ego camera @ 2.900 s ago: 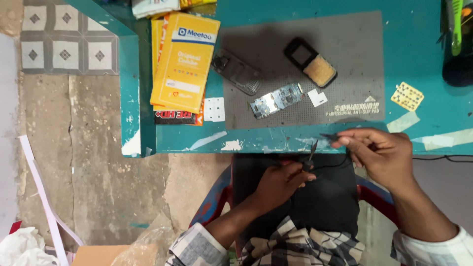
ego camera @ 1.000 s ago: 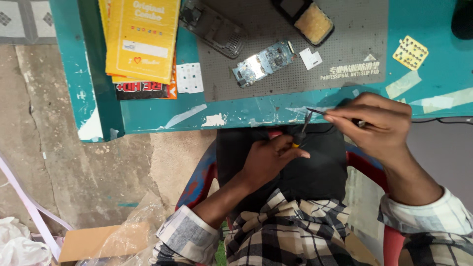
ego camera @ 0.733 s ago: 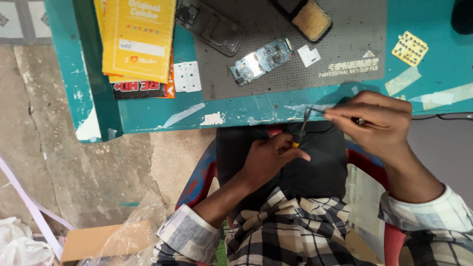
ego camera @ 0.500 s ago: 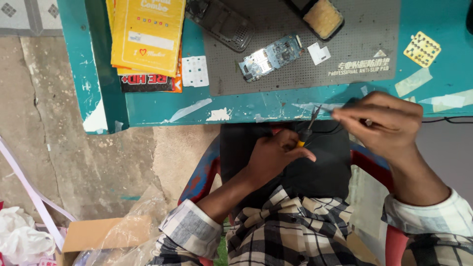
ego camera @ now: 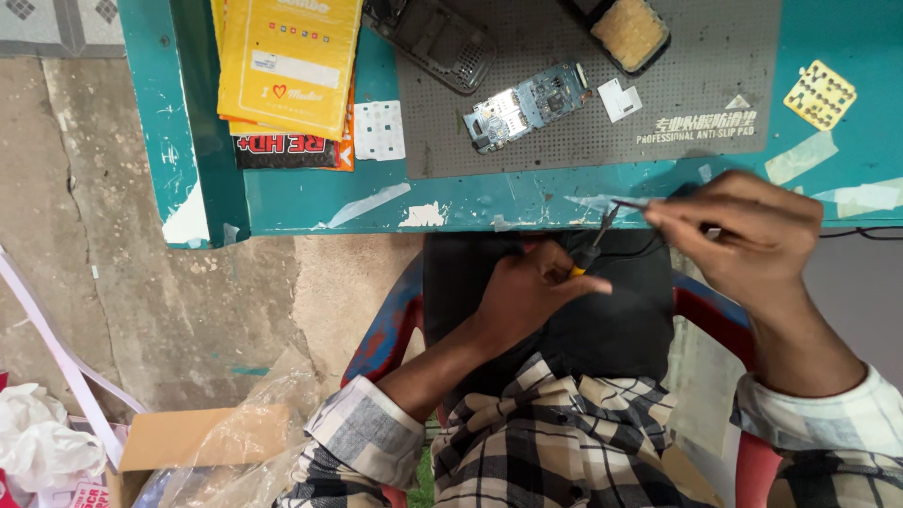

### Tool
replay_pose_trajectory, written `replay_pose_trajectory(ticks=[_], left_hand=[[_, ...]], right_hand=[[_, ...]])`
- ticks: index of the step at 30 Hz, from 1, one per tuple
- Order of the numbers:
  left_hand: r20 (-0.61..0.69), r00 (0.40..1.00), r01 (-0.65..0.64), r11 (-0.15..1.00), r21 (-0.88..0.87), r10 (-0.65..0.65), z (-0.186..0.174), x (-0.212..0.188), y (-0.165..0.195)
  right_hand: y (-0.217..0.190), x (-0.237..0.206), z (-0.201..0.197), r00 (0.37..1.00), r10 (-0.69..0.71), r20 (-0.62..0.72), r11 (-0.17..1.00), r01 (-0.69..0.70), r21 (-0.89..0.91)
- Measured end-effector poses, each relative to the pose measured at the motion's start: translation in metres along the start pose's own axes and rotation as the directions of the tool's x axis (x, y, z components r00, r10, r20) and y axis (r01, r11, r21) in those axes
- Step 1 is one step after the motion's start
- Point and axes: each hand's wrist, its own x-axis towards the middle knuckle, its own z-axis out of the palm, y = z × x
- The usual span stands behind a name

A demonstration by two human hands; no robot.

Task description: The person uses a soldering iron to work on a small circuit board placed on a workbench. They hold the board steady with one hand while applying the soldering iron with the other, focusing on specific points on the board.

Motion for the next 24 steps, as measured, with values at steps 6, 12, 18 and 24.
replay_pose_trajectory(ticks=[6,12,18,24], left_hand=[[0.186,0.974,0.116,0.989,0.097,-0.132,-0.008,0.002,0.007],[0.192,0.981,0.042,0.989,-0.142,-0.014,-0.008,0.001,0.002],[0.251,0.968,0.047,0.991,-0.124,-0.015,-0.008,0.0,-0.006],[0.274,0.962,0.075,0.978,-0.193,-0.02,-0.011,0.001,-0.005]], right_hand=[[-0.012,0.009,0.0,0.998,-0.067,0.021,0.998,0.066,0.024],[-0.005,0.006,0.001,0.997,-0.075,0.012,0.997,0.075,0.003],[-0.002,0.006,0.005,0.999,-0.017,-0.042,0.998,0.015,-0.063],[-0.011,0.015,0.006,0.997,0.044,-0.067,0.987,-0.054,-0.153]])
